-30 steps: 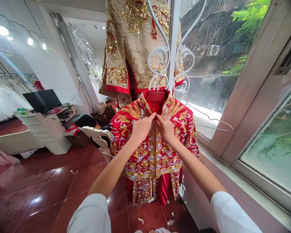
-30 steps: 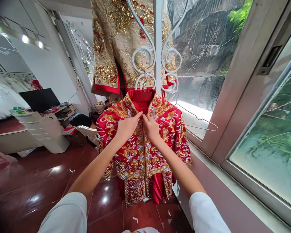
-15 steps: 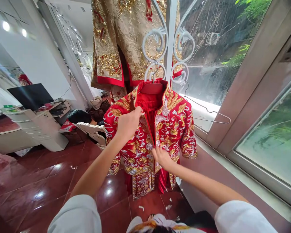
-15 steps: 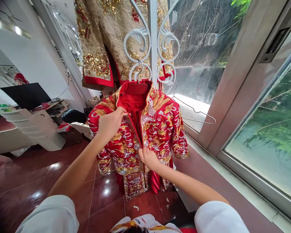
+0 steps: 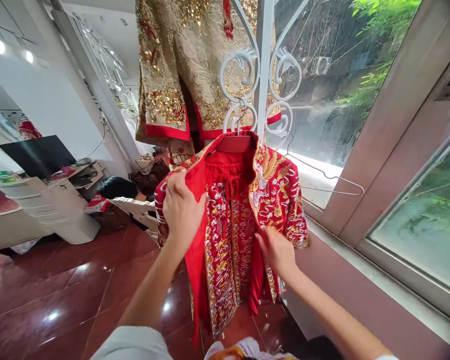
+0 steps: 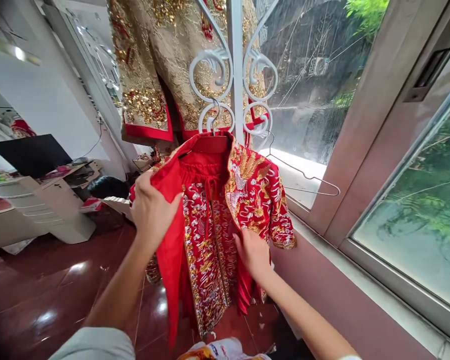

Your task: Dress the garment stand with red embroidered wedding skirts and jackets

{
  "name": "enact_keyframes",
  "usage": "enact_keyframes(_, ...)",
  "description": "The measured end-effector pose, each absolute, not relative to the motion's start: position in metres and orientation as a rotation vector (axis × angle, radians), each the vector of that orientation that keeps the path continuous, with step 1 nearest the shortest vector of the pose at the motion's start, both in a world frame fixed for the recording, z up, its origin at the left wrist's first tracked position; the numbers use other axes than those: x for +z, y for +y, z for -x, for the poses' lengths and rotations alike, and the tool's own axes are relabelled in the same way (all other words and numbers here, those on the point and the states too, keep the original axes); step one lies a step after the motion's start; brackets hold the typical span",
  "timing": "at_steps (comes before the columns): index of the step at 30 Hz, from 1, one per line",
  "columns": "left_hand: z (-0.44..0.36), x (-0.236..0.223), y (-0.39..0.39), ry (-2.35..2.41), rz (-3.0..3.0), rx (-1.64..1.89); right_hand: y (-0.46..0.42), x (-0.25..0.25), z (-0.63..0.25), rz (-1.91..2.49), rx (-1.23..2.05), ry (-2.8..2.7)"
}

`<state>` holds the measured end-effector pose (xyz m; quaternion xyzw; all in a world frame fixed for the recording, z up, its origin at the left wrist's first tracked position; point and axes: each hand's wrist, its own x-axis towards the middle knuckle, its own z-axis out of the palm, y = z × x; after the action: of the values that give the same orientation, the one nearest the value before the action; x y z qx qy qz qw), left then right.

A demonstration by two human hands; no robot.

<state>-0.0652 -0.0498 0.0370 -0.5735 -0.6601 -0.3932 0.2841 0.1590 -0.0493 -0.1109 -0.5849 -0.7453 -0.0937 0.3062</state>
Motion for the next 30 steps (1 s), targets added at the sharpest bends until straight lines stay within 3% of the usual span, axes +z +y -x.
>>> enact_keyframes(2, 0.058, 0.005, -0.054, -1.81, 1.51, -1.081, -0.022, -0.069, -0.139, 1.31, -0.378, -1.767)
enact_keyframes(5, 0.078, -0.009, -0.067, -1.932, 1.507, -1.061, 0.011, -0.037, -0.129, 1.338, -0.381, -1.584)
enact_keyframes(10, 0.153, 0.074, -0.079, -1.761, 1.338, -0.92, 0.03, -0.028, -0.17, 1.273, -0.173, -1.702)
enact_keyframes(14, 0.206, 0.12, -0.03, -1.625, 1.489, -0.892, 0.032, -0.01, -0.207, 1.216, -0.103, -1.542)
enact_keyframes(17, 0.224, 0.104, 0.023, -1.638, 1.817, -1.056, 0.038, 0.015, -0.227, 1.168, 0.056, -1.385)
enact_keyframes(19, 0.223, 0.08, 0.046, -1.631, 2.074, -1.313, 0.039, 0.033, -0.239, 1.176, 0.361, -1.283)
enact_keyframes(22, 0.207, 0.047, 0.049, -1.487, 2.327, -1.74, 0.03, 0.061, -0.254, 1.223, 0.806, -1.152)
enact_keyframes(25, 0.186, 0.03, 0.035, -1.319, 2.366, -2.179, 0.015, 0.092, -0.263, 1.319, 0.914, -1.057)
enact_keyframes(27, 0.176, 0.028, 0.03, -1.401, 2.256, -2.103, 0.009, 0.114, -0.268, 1.409, 0.886, -0.994)
enact_keyframes(30, 0.169, 0.031, 0.037, -1.512, 2.086, -1.686, 0.015, 0.142, -0.281, 1.53, 0.693, -1.04)
